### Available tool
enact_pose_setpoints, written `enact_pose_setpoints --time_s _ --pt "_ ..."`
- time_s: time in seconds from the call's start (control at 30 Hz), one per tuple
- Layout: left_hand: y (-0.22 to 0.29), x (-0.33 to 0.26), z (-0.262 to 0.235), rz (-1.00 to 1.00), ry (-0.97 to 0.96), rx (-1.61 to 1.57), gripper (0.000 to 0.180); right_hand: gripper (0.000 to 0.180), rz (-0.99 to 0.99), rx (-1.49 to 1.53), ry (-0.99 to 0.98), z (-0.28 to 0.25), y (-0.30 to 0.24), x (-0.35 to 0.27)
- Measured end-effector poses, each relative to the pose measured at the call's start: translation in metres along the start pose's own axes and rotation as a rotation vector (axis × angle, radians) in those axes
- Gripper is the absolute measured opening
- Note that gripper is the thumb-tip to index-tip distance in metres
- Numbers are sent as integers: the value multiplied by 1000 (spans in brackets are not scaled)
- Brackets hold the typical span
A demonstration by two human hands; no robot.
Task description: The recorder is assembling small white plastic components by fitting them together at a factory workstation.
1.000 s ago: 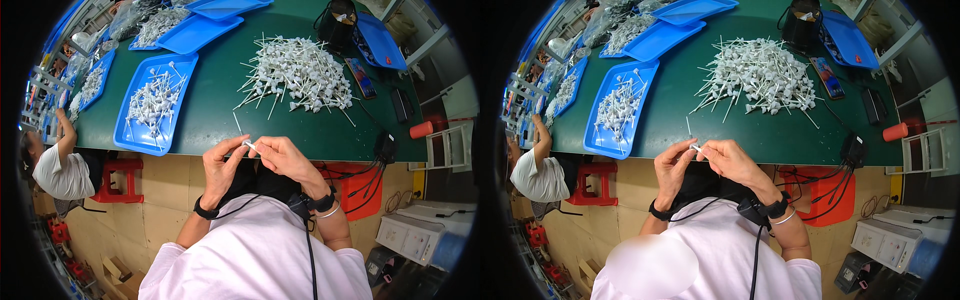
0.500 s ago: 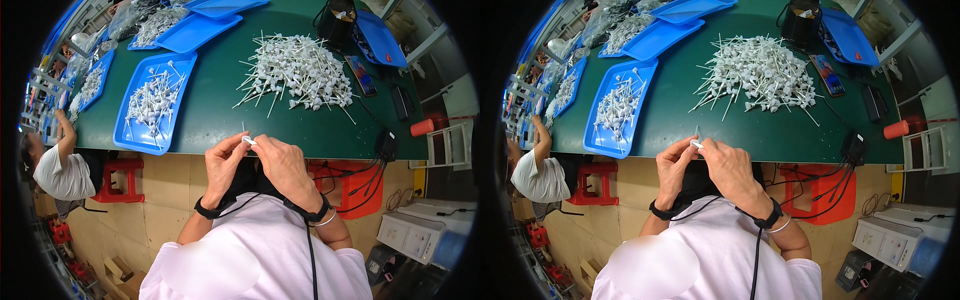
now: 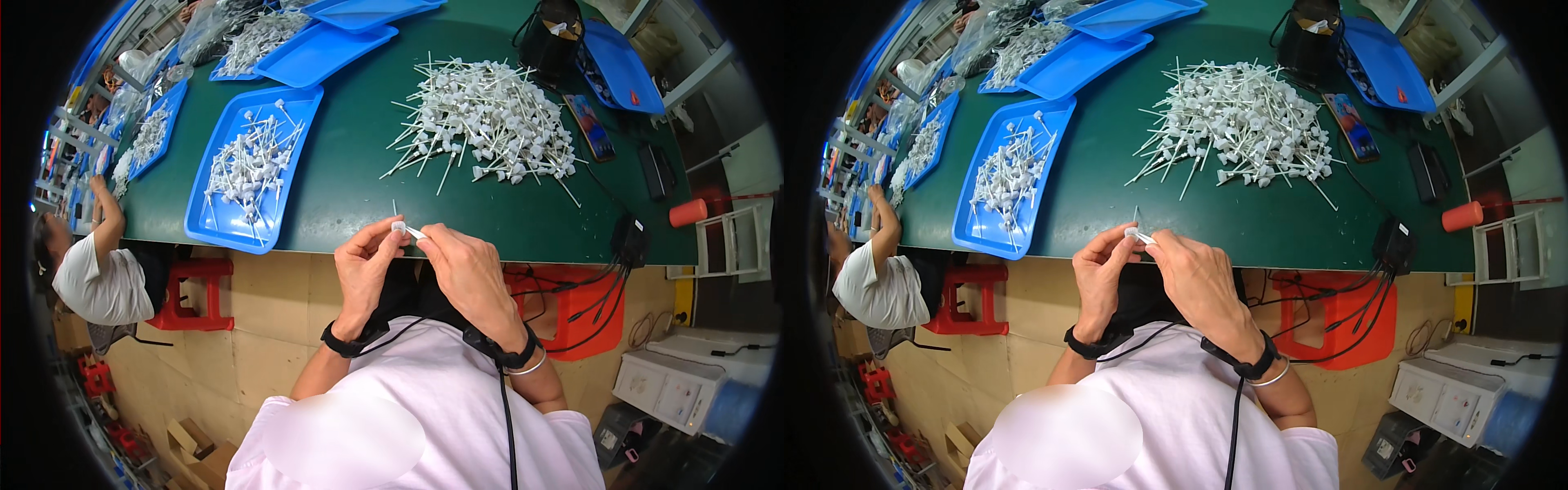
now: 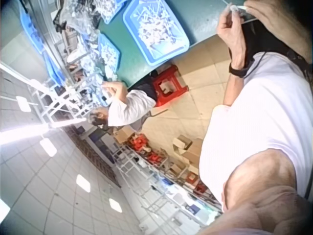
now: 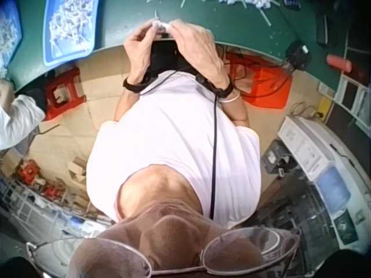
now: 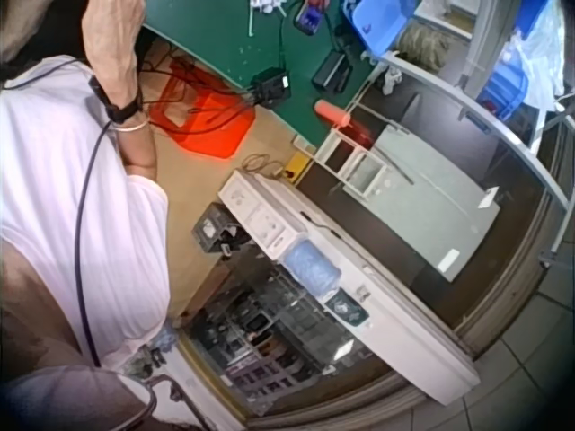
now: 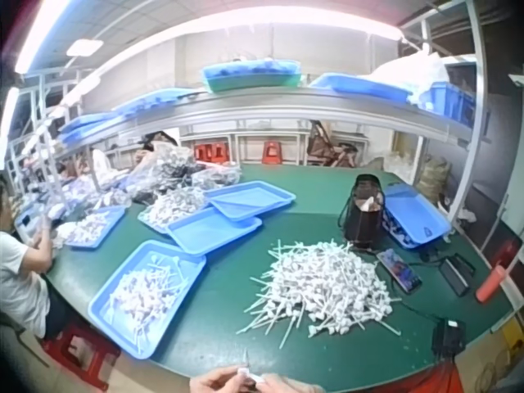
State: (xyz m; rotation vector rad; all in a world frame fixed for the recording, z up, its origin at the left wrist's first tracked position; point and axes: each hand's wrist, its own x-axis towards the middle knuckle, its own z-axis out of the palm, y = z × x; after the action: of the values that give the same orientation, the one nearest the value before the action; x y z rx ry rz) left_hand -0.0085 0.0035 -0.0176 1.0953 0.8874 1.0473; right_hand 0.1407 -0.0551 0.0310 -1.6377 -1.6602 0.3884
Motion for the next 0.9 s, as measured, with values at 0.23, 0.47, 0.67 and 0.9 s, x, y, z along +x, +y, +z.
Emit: enact_pose_setpoints --time_s 0.23,0.47,0.67,0.9 --pt "0 -3 3 48 -3 32 26 16 0 -111 38 6 -2 -2" --pt "-1 -7 7 112 41 114 26 17 -23 -249 39 7 -7 -1" --pt "-5 -8 7 184 45 162 26 18 -21 -330 39 6 -13 -2" --pt "-6 -8 7 200 68 190 25 18 -25 -338 37 6 -14 -2"
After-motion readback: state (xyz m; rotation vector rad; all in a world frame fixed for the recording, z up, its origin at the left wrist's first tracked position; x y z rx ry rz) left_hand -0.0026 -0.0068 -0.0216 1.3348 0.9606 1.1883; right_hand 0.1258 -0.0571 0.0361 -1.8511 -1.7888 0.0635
